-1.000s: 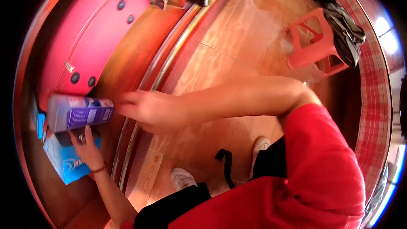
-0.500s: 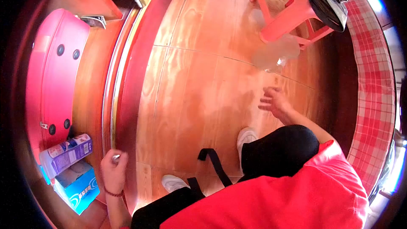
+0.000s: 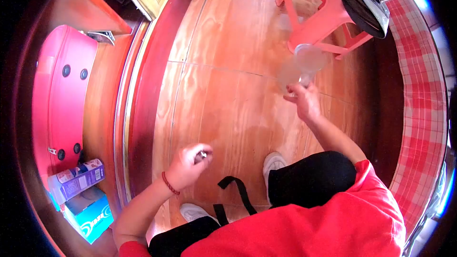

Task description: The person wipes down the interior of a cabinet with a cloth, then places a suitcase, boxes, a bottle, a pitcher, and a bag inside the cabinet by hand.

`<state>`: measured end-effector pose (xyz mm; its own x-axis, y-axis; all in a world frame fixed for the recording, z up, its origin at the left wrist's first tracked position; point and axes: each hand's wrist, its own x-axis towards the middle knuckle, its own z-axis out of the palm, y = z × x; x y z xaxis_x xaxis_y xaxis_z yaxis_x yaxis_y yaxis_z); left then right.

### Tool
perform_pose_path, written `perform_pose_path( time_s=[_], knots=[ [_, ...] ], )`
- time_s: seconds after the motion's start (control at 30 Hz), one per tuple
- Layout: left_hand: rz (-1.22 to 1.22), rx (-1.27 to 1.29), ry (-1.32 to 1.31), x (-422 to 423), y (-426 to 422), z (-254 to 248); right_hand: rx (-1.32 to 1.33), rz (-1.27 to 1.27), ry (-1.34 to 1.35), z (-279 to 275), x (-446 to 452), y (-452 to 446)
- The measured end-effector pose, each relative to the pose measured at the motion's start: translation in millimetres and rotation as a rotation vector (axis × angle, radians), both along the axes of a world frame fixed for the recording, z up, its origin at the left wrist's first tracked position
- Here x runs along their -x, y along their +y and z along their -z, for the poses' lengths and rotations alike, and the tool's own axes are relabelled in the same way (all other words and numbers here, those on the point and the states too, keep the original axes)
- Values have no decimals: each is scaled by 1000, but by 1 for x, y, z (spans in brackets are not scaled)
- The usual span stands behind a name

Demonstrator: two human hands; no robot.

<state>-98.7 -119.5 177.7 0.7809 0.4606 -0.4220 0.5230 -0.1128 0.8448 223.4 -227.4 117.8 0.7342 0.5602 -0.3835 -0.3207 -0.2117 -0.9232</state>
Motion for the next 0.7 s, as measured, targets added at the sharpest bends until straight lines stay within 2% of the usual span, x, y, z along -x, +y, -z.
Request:
perform_pose_path(
  time_s=[0.07,0.17,0.23,0.27,0.33,0.37,0.43,0.47,0.5,0.53,0.6,0.63,0.7],
  knots=[
    [-84,106,-15,-1,4,6,26,-167,-118,1,27,-9],
    [-217,72,-88,-4,7,4,32,-394,-155,-13,59,-15],
    [-165,-64,-98,-4,8,-1,74,-697,-182,-20,66,-16],
    [-200,-69,-75,-2,7,-3,62,-733,-162,-29,71,-11],
    [-280,-11,-173,3,5,-10,-39,-1089,-340,-52,84,5],
    [-316,-24,-154,5,5,-14,-118,-1201,-326,-58,91,12],
    [-416,140,-334,12,5,-20,-156,-1295,-308,-72,106,29],
    [-446,127,-325,19,5,-20,-172,-1350,-306,-81,113,36],
    [-460,26,-401,25,5,-19,-92,-1321,-44,-93,121,44],
    [-440,-99,-415,34,7,-23,-99,-1344,-40,-106,128,53],
    [-416,-359,-429,53,10,-32,153,-1451,-28,-125,142,69],
    [-413,-433,-376,63,10,-34,150,-1472,-38,-123,150,71],
    [-448,-500,-334,80,7,-39,-162,-1497,-153,-122,165,75]
  ],
)
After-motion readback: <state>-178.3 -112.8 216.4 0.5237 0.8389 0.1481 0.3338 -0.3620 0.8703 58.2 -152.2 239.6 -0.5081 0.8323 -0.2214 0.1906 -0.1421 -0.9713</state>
